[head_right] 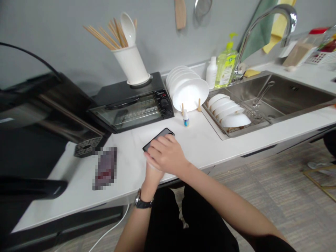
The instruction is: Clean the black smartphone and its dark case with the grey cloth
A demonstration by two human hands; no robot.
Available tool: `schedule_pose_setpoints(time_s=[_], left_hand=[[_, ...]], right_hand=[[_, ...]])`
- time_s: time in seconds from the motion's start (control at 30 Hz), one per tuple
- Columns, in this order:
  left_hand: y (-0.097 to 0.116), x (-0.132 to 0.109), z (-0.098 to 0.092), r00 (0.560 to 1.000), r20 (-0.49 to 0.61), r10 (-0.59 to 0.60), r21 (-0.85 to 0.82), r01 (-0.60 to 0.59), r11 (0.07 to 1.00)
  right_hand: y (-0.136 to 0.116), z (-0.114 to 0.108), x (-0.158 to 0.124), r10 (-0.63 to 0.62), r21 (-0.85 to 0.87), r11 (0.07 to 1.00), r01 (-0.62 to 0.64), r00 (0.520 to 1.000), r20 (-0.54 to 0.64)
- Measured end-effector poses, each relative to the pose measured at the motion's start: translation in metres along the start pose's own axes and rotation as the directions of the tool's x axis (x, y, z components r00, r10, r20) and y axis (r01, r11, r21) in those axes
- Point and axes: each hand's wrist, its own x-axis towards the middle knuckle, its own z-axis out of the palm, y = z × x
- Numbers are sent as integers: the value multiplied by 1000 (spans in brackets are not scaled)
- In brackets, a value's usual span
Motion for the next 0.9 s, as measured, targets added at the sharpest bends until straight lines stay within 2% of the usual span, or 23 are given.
schedule_pose_setpoints(time_s=[0.1,0.17,0.2,0.23,0.27,0.3,0.33,0.37,0.4,0.43,0.5,0.67,0.77,0.9], left_hand=[[7,-2,-2,992,112,51,-11,-50,999],[14,-4,-3,985,156,80,-36,-76,996],[17,-5,-3,981,167,98,-52,-90,995],[20,-7,-2,977,170,127,-66,-117,991],[21,-9,-2,972,176,157,-70,-147,987],[22,-11,-1,965,185,185,-54,-178,982],[22,-13,-1,959,196,205,-20,-205,979],[21,-15,-2,953,214,213,30,-224,974],[20,-18,-2,949,233,211,88,-236,968],[19,-20,-3,947,251,201,145,-242,959],[17,-24,-5,944,280,176,229,-244,942],[14,-33,-10,918,358,171,282,-281,917],[13,-36,-16,892,410,191,271,-320,908],[4,-36,-33,848,496,186,194,-317,928]], right_hand=[[18,0,-15,99,18,995,-98,984,-149],[32,-3,-26,166,110,983,-147,967,-193],[38,-4,-31,248,163,963,-216,944,-216],[43,-4,-38,372,218,921,-324,897,-238],[48,-2,-44,519,278,847,-453,817,-252],[51,1,-50,658,341,746,-572,712,-244],[54,5,-56,767,400,633,-663,607,-207],[57,10,-61,835,445,533,-719,531,-142],[59,15,-65,866,476,461,-749,497,-57],[61,20,-69,865,489,424,-762,501,31],[65,26,-74,815,467,442,-766,560,147],[68,25,-81,656,303,670,-678,731,187],[65,24,-82,605,230,728,-646,763,226],[57,22,-82,540,69,817,-572,802,254]])
